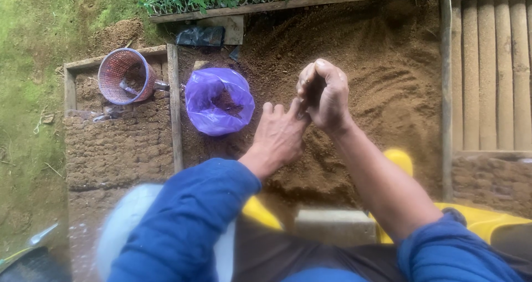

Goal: Filling small plastic seedling tubes with soil and placing them into a tray

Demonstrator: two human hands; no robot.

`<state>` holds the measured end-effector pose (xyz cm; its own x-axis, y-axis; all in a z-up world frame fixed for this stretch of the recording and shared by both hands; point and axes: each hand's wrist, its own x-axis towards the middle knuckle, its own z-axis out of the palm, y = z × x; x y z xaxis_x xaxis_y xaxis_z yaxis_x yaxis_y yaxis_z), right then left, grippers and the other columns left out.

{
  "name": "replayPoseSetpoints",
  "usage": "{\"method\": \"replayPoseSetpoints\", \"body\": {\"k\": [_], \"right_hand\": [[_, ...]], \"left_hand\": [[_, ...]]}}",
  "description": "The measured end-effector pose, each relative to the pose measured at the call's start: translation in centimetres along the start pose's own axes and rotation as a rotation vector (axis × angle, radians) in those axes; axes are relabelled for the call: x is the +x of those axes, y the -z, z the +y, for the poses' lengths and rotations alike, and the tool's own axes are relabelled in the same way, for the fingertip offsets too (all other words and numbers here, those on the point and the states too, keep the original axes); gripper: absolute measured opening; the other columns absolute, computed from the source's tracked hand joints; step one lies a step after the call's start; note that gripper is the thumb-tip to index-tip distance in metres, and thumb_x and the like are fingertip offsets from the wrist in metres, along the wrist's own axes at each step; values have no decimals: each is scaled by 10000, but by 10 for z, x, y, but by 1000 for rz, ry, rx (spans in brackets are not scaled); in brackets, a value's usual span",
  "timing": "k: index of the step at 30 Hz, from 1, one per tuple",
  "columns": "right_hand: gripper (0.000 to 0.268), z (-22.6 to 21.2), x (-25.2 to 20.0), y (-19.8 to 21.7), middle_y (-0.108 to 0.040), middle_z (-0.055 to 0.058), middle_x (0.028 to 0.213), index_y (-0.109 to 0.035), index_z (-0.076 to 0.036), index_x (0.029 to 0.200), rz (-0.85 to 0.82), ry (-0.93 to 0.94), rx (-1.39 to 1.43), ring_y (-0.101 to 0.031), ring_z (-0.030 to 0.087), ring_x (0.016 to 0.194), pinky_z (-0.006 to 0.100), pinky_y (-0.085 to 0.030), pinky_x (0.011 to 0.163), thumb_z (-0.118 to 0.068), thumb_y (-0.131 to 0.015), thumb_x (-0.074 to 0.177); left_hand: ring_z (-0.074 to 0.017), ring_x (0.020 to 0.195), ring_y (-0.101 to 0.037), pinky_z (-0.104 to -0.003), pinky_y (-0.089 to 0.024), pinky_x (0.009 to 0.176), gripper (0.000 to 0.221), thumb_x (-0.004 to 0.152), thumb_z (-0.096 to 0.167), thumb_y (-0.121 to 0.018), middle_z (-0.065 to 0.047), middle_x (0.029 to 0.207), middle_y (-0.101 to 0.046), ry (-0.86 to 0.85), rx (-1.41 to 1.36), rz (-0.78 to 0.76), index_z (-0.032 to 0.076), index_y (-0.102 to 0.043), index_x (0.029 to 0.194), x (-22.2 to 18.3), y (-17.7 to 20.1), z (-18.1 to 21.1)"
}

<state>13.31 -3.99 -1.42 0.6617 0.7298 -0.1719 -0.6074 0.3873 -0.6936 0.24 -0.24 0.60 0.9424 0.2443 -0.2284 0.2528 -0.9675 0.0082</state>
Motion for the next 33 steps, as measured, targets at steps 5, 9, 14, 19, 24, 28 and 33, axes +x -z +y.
{"method": "replayPoseSetpoints", "body": {"k": [5,9,14,19,24,28,33], "right_hand": [[349,-2,0,-2,-452,93,588,-498,-77,643,-10,0,5,-564,253,512,288,-379,415,-217,-513,963],[352,1,0,1,-431,106,562,-481,-70,629,-43,33,12,-590,294,518,301,-391,429,-194,-507,957],[347,9,5,11,-450,132,562,-488,-59,629,-65,58,26,-613,341,531,328,-419,454,-176,-503,956],[325,9,7,13,-497,174,590,-516,-33,646,-108,62,19,-667,385,593,382,-474,477,-175,-506,939],[328,16,10,19,-483,178,563,-519,-28,624,-149,109,28,-680,418,590,406,-497,475,-173,-508,918],[323,17,10,20,-462,156,552,-513,-32,618,-152,108,19,-673,408,585,418,-497,483,-181,-510,905],[341,17,8,19,-406,135,517,-496,-33,582,-184,144,11,-678,442,591,421,-502,510,-179,-516,889]], "left_hand": [[-352,871,-678,-461,-360,783,528,708,223,-651,-160,1299,-538,-3,-1,9,183,-706,1232,1,-3,-1],[-352,885,-675,-476,-367,790,579,713,272,-678,-149,1292,-541,0,9,22,185,-677,1286,1,-5,0],[-351,895,-673,-474,-365,803,583,703,264,-680,-142,1296,-526,6,-1,-5,185,-683,1281,1,3,1],[-358,896,-675,-472,-369,804,550,713,232,-664,-152,1303,-518,12,-27,-26,180,-691,1260,1,10,1],[-367,928,-680,-473,-368,823,539,719,189,-623,-156,1315,-520,13,-39,-74,165,-693,1253,-1,22,3],[-370,948,-676,-480,-373,841,518,730,194,-622,-152,1340,-512,15,-40,-88,165,-691,1243,0,17,2],[-372,968,-679,-474,-370,840,529,742,175,-611,-155,1343,-526,13,-54,-126,166,-684,1265,2,25,2]]}}
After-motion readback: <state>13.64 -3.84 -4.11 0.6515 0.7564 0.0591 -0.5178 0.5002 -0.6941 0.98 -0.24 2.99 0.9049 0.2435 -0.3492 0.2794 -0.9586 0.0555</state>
